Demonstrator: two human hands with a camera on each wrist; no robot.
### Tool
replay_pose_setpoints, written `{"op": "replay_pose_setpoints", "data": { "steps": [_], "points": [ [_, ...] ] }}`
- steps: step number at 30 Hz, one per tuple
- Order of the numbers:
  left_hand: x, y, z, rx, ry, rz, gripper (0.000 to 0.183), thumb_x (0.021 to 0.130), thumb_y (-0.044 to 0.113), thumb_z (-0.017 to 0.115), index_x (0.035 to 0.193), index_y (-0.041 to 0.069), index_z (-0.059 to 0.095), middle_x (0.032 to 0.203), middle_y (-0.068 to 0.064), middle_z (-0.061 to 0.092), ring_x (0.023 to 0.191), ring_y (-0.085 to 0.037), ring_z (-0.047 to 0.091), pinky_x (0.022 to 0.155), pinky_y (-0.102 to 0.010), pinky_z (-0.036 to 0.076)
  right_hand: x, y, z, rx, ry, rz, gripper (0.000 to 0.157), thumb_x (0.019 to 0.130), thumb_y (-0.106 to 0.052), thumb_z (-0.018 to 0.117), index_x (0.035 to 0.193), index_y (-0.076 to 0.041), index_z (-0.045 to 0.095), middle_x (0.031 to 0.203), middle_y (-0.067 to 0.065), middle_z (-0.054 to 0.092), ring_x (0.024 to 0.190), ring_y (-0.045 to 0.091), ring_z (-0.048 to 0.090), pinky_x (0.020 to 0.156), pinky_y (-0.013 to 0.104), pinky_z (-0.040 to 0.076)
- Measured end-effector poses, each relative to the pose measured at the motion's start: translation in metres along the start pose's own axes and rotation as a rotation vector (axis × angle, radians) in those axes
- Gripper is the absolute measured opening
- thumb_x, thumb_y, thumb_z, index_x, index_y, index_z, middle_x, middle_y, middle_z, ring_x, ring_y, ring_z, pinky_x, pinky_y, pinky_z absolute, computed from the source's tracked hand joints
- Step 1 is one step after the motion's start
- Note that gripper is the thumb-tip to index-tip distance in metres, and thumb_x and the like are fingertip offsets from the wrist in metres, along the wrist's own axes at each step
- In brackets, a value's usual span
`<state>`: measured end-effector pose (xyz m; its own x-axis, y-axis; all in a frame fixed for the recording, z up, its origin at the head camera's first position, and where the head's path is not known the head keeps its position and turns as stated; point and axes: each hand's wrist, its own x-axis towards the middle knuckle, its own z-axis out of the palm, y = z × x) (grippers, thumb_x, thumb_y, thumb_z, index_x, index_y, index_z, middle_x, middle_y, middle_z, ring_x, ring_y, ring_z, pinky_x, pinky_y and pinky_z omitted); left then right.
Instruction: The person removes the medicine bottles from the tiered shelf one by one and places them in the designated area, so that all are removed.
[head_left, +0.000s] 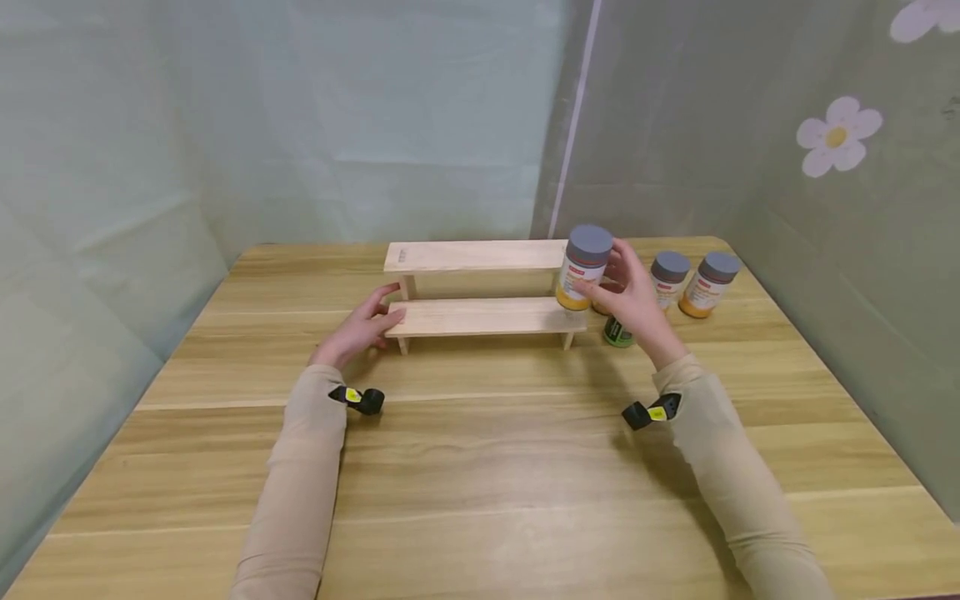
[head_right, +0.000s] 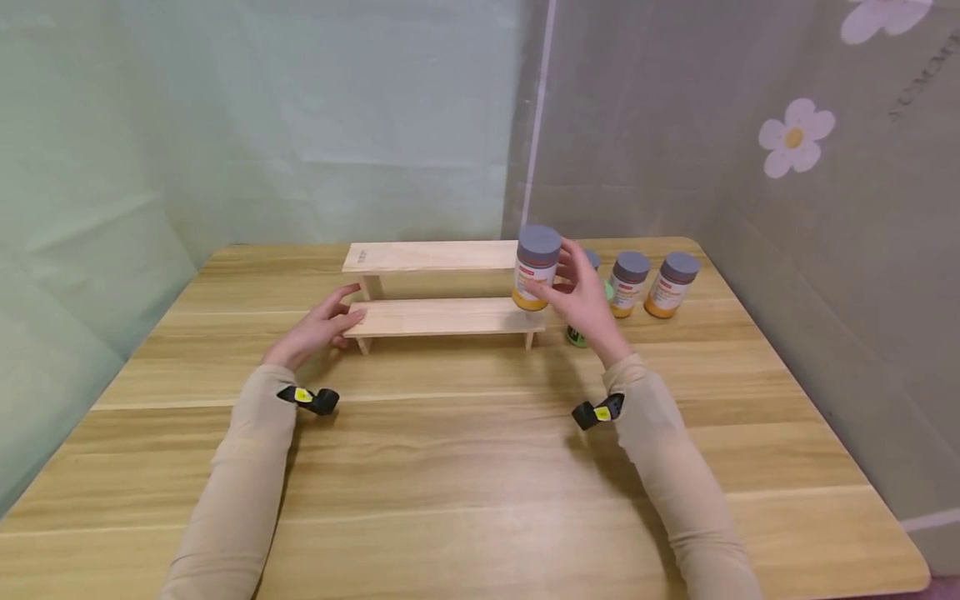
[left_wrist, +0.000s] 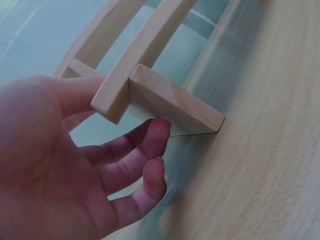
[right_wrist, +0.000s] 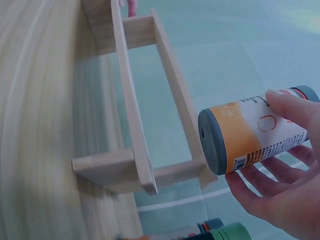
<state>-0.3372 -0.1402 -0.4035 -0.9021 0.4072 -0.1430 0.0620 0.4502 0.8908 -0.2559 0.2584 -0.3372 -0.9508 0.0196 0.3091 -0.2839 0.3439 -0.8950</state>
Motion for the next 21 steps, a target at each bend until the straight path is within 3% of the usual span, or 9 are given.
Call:
{"op": "replay_pose_setpoints", "data": {
  "steps": [7,13,21],
  "points": [
    [0.001,0.001,-0.002,0.006,-0.009,0.01,0.067,0.102,0.034,0.048,0.157,0.023,0.011,0.138,-0.027,0.034,0.104,-0.027,0.05,0.075,-0.029,0.047,-0.003,0.004,-0.014,-0.05,0.057,0.002,0.065,0.087,-0.02,0.073,0.143,-0.024,0.039,0.136,0.012,0.053,0.115,0.019,0.055,0.091,0.03,0.047],
    [0.003,0.0,-0.001,-0.001,-0.014,0.009,0.067,0.102,0.033,0.048,0.157,0.023,0.011,0.138,-0.026,0.034,0.101,-0.025,0.05,0.074,-0.028,0.047,-0.002,-0.002,-0.028,-0.012,0.096,0.002,0.064,0.088,-0.018,0.072,0.142,-0.024,0.039,0.138,0.011,0.051,0.119,0.017,0.052,0.099,0.035,0.043],
    [0.005,0.0,0.0,-0.011,-0.022,0.008,0.067,0.102,0.033,0.048,0.157,0.024,0.01,0.139,-0.026,0.033,0.102,-0.025,0.049,0.074,-0.027,0.047,-0.005,-0.005,-0.047,-0.008,0.192,0.007,0.06,0.087,-0.018,0.072,0.138,-0.026,0.043,0.129,-0.001,0.054,0.113,0.011,0.053,0.096,0.029,0.044]
  ]
}}
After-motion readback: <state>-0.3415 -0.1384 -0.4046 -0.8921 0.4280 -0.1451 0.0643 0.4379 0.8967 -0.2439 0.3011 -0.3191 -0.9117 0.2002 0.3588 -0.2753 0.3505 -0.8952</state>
